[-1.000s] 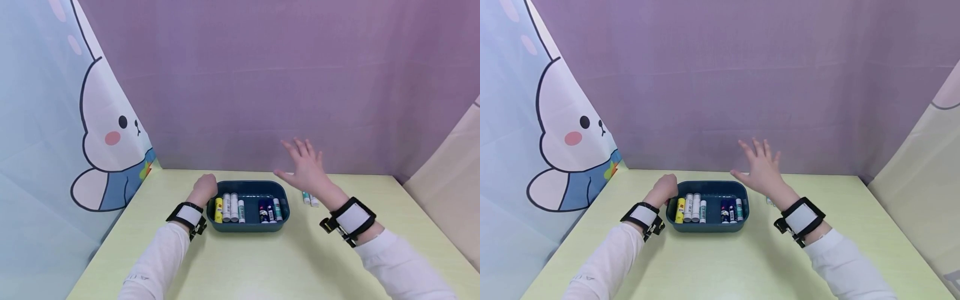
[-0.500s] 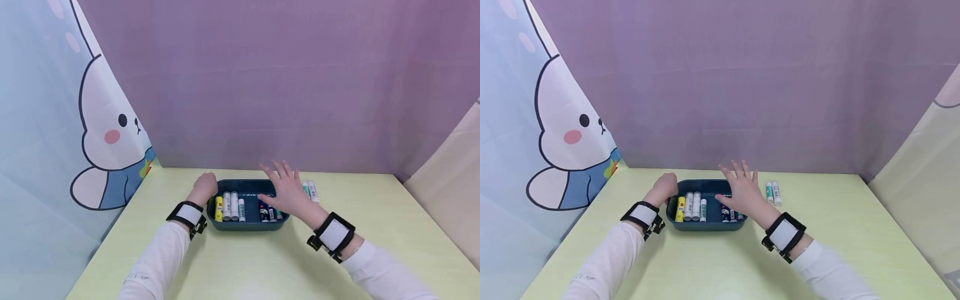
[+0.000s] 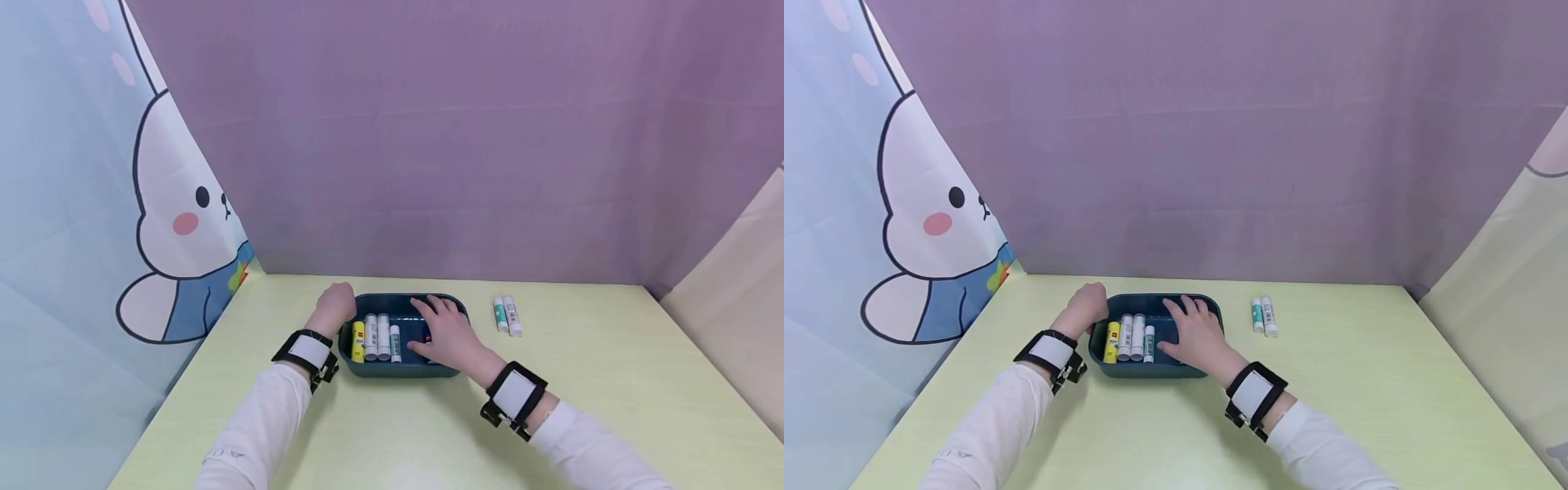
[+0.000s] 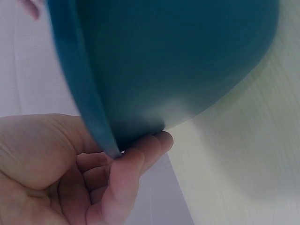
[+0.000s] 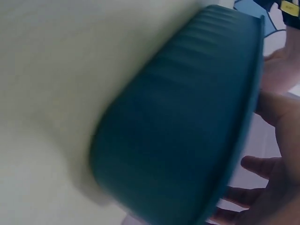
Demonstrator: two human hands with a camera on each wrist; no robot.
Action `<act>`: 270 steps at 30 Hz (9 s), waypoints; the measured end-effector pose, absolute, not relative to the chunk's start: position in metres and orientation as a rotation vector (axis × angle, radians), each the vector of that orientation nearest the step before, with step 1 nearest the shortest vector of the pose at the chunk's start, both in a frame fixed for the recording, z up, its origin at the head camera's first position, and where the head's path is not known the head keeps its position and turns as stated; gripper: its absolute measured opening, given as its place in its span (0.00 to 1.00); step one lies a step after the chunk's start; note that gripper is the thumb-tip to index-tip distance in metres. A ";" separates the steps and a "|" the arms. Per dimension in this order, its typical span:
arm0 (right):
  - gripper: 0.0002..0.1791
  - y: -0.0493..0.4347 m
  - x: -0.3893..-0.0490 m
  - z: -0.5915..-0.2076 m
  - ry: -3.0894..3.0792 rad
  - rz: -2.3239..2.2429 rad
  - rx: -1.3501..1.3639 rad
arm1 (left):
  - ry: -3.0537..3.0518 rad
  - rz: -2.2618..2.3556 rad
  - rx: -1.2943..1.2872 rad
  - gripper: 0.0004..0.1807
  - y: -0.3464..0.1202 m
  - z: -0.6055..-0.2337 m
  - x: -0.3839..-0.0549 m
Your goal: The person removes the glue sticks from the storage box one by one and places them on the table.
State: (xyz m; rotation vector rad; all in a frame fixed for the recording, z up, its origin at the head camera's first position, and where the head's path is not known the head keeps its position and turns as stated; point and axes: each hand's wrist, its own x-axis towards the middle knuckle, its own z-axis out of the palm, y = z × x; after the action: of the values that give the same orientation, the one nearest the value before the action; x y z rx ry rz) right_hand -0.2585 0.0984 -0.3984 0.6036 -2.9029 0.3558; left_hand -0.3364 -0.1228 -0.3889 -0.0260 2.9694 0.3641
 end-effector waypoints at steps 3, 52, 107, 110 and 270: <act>0.43 0.096 -0.258 -0.404 -2.952 0.340 0.569 | 2.968 0.372 -0.035 0.09 -0.122 -0.390 -0.337; 0.14 0.053 -0.284 -0.428 -3.021 0.062 0.327 | 2.989 0.317 -0.072 0.09 -0.121 -0.390 -0.336; 0.19 0.110 -0.305 -0.305 -3.033 0.291 0.334 | 3.018 0.337 -0.031 0.09 -0.124 -0.389 -0.336; 0.17 0.123 -0.307 -0.299 -3.009 0.335 0.306 | 3.022 0.340 -0.031 0.09 -0.125 -0.390 -0.336; 0.46 0.140 -0.266 -0.289 -2.952 0.584 0.420 | 3.024 0.318 -0.040 0.09 -0.127 -0.390 -0.335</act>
State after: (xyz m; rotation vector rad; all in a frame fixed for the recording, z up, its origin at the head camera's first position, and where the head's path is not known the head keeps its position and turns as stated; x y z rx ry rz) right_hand -0.2655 0.1400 -0.2894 0.4199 -2.9521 0.5839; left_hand -0.3354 -0.1267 -0.3897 -0.0403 3.0242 0.3185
